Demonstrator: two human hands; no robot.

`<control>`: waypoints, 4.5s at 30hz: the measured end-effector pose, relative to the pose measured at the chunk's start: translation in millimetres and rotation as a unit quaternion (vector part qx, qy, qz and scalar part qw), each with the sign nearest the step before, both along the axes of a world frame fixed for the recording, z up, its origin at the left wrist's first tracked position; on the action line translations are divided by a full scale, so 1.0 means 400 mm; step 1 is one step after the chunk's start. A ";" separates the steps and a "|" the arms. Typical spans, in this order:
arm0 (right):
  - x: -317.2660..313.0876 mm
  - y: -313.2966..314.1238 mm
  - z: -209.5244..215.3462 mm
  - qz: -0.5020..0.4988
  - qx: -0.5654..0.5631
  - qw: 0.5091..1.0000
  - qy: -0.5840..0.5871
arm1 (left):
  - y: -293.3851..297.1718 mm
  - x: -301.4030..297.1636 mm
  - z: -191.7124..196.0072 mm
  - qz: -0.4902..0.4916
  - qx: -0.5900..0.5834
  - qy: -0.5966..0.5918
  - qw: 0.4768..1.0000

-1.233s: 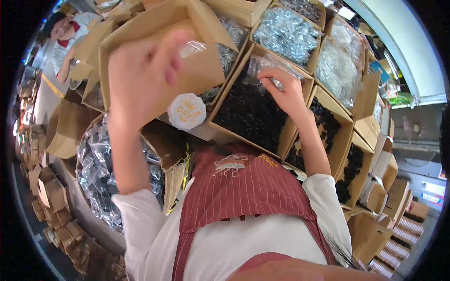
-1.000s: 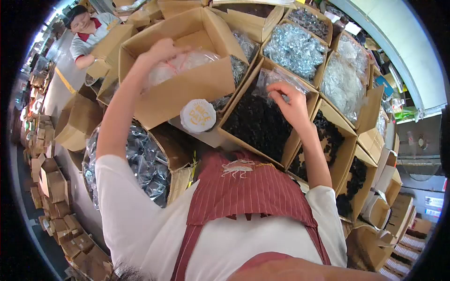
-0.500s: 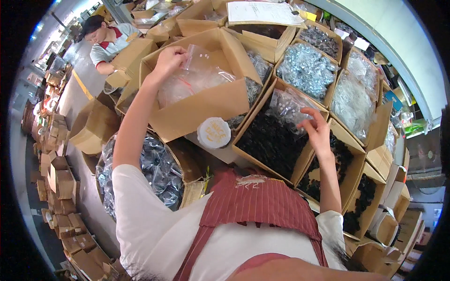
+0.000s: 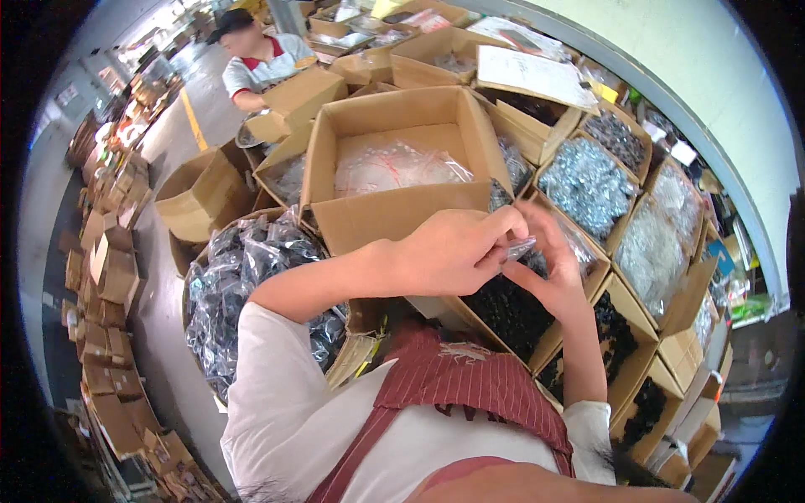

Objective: Sorting small black industrial components from a large box into small plastic bags.

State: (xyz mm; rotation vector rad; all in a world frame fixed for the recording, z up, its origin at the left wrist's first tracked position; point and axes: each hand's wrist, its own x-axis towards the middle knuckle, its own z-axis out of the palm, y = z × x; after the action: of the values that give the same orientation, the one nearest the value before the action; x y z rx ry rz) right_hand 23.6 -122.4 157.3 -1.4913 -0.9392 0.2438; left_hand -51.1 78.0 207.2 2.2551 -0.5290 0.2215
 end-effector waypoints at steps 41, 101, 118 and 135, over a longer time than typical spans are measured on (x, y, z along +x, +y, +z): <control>-0.144 -0.184 -0.034 0.043 -0.300 0.925 -0.227 | -0.151 -0.098 -0.230 0.101 0.103 -0.161 0.976; -0.082 -0.253 -0.221 -0.004 0.181 0.793 0.581 | -0.208 0.037 -0.474 0.101 -0.336 0.088 0.932; -0.057 -0.222 -0.227 -0.012 0.156 0.799 0.581 | -0.201 0.037 -0.482 0.088 -0.321 0.089 0.939; -0.038 -0.216 -0.225 -0.038 0.142 0.788 0.598 | -0.207 0.045 -0.479 0.107 -0.309 0.078 0.942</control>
State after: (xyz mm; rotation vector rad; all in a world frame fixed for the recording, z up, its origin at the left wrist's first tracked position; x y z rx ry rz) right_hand 8.5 -208.8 67.4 -0.7938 0.1338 0.8273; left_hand -33.0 -4.6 15.6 1.6897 -0.0986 0.2717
